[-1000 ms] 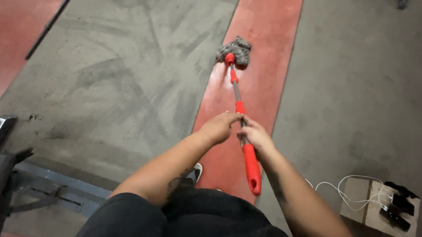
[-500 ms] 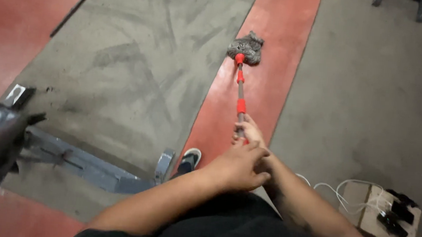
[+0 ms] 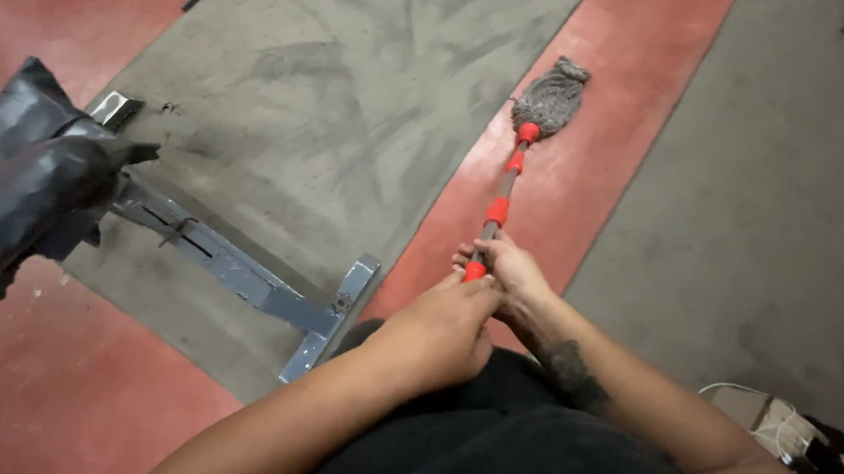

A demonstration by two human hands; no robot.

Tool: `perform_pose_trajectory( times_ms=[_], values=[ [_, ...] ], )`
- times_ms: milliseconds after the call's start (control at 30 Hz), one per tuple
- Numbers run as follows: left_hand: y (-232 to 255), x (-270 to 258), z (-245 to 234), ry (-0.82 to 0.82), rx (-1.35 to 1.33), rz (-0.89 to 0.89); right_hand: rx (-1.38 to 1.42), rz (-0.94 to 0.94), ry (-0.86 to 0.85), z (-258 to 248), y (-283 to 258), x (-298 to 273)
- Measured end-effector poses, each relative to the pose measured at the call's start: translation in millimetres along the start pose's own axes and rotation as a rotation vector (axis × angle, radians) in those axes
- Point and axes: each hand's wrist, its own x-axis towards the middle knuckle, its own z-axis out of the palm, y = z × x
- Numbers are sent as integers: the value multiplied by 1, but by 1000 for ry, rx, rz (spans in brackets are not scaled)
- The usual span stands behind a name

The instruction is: Mopping the gym floor area around various weight machines.

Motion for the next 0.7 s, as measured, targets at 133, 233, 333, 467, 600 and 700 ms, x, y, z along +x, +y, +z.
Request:
perform_pose_trajectory(
  times_ms=[133,233,333,467,600,700],
  values=[
    [-30,-6,15,-107,40,-73,3,1,30,-7,19,31],
    [-47,-4,19,-193,45,-199,-103,-61,38,-17,28,49],
    [-91,-7,41,-193,21,-220,-241,-124,31,-25,29,65],
    [-100,-26,34,-146,17,-37,-461,-253,100,-43,54,90],
    [-99,-65,13,-259,91,-18,-557,-201,110,-25,71,60],
    [-86,-95,-22,-182,113,1,-701,-250,44,-13,85,42]
  ],
)
